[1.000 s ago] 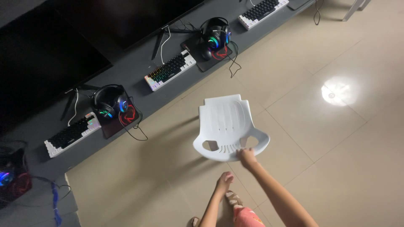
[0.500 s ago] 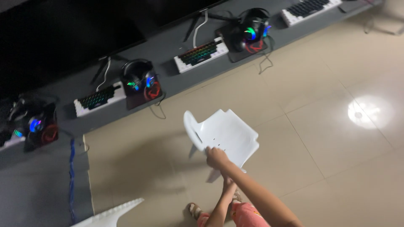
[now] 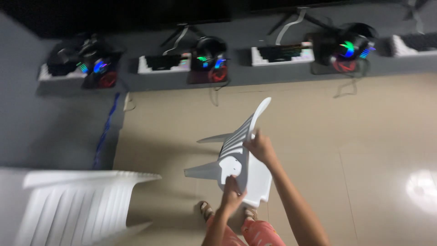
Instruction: Stacking plastic chairs in an office environment.
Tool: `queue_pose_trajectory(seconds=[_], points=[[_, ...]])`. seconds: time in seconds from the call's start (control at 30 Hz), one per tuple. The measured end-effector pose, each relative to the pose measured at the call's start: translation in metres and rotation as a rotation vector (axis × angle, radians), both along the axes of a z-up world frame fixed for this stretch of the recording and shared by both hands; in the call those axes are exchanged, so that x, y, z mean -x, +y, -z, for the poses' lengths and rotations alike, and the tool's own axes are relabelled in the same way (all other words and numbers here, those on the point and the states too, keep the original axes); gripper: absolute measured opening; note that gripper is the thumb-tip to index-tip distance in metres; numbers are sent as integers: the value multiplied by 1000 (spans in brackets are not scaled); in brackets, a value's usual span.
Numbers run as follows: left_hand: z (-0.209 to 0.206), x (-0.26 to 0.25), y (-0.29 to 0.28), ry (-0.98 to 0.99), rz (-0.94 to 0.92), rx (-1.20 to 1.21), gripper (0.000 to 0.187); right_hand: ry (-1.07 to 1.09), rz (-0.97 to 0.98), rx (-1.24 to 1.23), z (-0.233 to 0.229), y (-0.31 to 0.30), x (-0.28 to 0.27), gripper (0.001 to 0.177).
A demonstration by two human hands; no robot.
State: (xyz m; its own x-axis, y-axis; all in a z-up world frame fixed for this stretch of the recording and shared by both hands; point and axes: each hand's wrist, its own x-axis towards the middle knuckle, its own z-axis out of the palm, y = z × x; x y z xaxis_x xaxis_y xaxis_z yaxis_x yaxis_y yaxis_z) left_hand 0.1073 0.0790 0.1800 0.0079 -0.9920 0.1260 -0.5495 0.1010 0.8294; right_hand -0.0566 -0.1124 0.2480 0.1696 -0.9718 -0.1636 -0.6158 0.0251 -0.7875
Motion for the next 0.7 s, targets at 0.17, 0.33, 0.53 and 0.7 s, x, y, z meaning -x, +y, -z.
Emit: queue_pose_trajectory(seconds=[0.17,0.33,0.53,0.7], points=[[-34,-52,-21,303,-170,73,30,-372,-43,-60,-99,-9,-50,68],[-93,-104,7,481,-252,110,26,-754,-196,-221,0,3,-64,48],[-167,-162,59,604,-217,165,40,-660,184,-380,219,3,-81,40],[-186,-219,131,570,-297,215,73,-503,-125,-105,258,-12,-138,62]])
